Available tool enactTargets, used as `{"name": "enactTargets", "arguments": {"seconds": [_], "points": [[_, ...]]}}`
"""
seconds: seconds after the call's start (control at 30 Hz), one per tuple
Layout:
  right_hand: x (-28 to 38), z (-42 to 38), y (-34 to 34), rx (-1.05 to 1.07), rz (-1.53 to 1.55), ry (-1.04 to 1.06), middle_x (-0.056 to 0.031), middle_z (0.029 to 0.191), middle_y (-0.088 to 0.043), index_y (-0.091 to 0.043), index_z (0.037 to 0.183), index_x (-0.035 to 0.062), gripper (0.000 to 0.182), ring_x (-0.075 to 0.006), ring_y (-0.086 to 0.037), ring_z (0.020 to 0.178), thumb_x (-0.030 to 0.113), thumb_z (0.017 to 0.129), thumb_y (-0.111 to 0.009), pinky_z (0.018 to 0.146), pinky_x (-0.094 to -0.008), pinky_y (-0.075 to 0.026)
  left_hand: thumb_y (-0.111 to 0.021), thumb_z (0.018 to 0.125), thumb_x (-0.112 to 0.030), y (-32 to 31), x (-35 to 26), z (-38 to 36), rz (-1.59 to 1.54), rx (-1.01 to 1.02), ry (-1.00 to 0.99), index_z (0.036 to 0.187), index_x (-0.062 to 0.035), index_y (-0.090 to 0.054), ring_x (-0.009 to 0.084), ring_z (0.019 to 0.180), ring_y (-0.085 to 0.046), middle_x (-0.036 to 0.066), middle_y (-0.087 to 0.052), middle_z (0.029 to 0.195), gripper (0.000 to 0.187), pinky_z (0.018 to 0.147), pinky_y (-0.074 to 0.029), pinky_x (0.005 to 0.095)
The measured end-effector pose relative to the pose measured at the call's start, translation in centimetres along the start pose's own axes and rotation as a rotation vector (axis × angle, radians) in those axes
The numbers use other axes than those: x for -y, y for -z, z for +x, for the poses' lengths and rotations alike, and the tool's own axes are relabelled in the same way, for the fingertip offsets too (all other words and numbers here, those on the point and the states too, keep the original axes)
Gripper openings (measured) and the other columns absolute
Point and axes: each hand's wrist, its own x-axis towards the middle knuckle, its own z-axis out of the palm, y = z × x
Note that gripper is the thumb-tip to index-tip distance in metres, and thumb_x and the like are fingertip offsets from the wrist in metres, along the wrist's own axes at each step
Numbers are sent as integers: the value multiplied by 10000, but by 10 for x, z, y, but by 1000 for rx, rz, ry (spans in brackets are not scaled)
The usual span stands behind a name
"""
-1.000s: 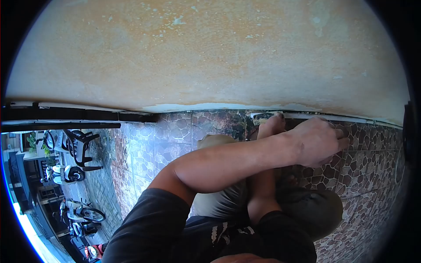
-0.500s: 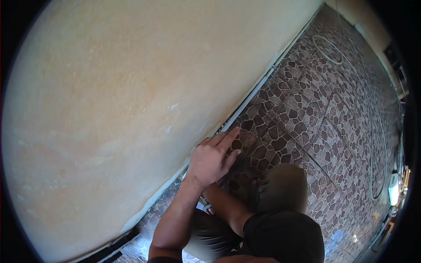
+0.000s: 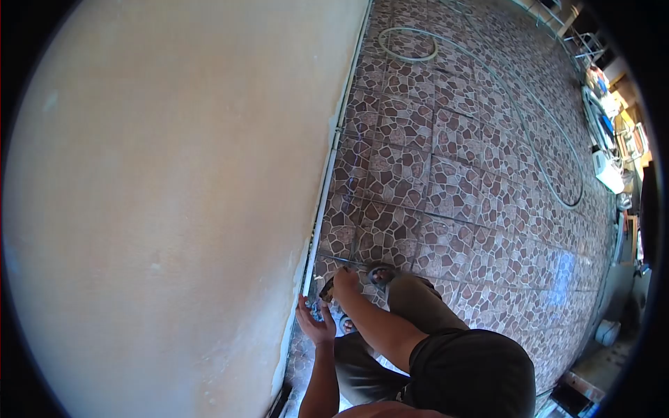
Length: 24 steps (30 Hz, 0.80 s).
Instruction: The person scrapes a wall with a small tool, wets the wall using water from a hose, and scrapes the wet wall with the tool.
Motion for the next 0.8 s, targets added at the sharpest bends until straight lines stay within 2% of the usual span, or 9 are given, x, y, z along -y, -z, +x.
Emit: {"name": "enactTargets", "arguments": {"seconds": [0.13, 0.2, 0.33, 0.4, 0.5, 0.53, 0.57, 0.63, 0.8], "points": [[67, -59, 52, 2, 93, 12, -137, 971, -706, -708, 1020, 1, 245, -229, -663, 881, 154, 852, -618, 733, -387, -504, -697, 849, -240, 92, -31, -68, 146, 219, 298, 1464, -47, -367, 308, 938, -555, 193, -556, 1238, 724, 837, -469, 442], [110, -84, 88, -41, 107, 22, -136, 975, -706, -709, 1006, -1, 234, -228, -663, 882, 150, 854, -617, 730, -377, -496, -697, 843, -249, 137, -29, -100, 258, 324, 299, 1471, -42, -337, 386, 1051, -574, 235, -524, 1284, 753, 923, -472, 454], [181, -101, 167, -70, 194, 64, -110, 997, -678, -671, 1066, 10, 260, -222, -644, 860, 166, 867, -614, 760, -349, -494, -732, 795, -255, 220, -44, -121, 357, 492, 483, 1439, 17, -372, 420, 1149, -532, 287, -474, 1317, 786, 947, -487, 458], [177, -42, 201, -143, 206, 77, -96, 1003, -660, -659, 1069, 21, 256, -224, -636, 841, 180, 875, -606, 742, -348, -509, -746, 773, -242, 241, -45, -113, 363, 506, 490, 1401, 70, -397, 430, 1150, -524, 288, -490, 1271, 783, 975, -476, 463], [262, -80, 270, -237, 211, 8, -86, 963, -627, -639, 1004, 42, 214, -234, -632, 795, 192, 862, -583, 689, -382, -536, -770, 759, -267, 247, -40, -88, 449, 392, 375, 1359, 77, -455, 394, 1080, -549, 257, -518, 1223, 759, 951, -464, 440], [303, -104, 293, -262, 243, -63, -89, 916, -613, -632, 935, 50, 180, -242, -635, 768, 189, 841, -568, 655, -416, -548, -760, 773, -279, 249, -98, -58, 385, 381, 504, 1361, 69, -456, 384, 1079, -552, 255, -528, 1210, 747, 954, -462, 434], [301, -95, 320, -261, 195, -63, -89, 916, -613, -632, 935, 50, 180, -242, -635, 768, 189, 841, -568, 655, -416, -548, -738, 796, -292, 247, -120, -41, 430, 379, 481, 1364, 50, -463, 370, 1102, -556, 246, -529, 1233, 718, 970, -458, 425], [325, -48, 358, -242, 470, -73, -92, 881, -610, -584, 845, 75, 163, -254, -638, 735, 235, 847, -554, 607, -434, -542, -726, 815, -308, 229, -150, -4, 447, 322, 519, 1376, -11, -480, 346, 1142, -560, 216, -532, 1264, 681, 980, -455, 414], [403, 0, 455, -265, 489, 78, -71, 819, -594, -572, 886, 93, 140, -236, -615, 654, 222, 864, -519, 526, -398, -525, -713, 858, -331, 162, -254, 65, 115, 349, 532, 1398, -46, -464, 310, 1041, -639, 187, -529, 1295, 660, 933, -489, 415]]}}
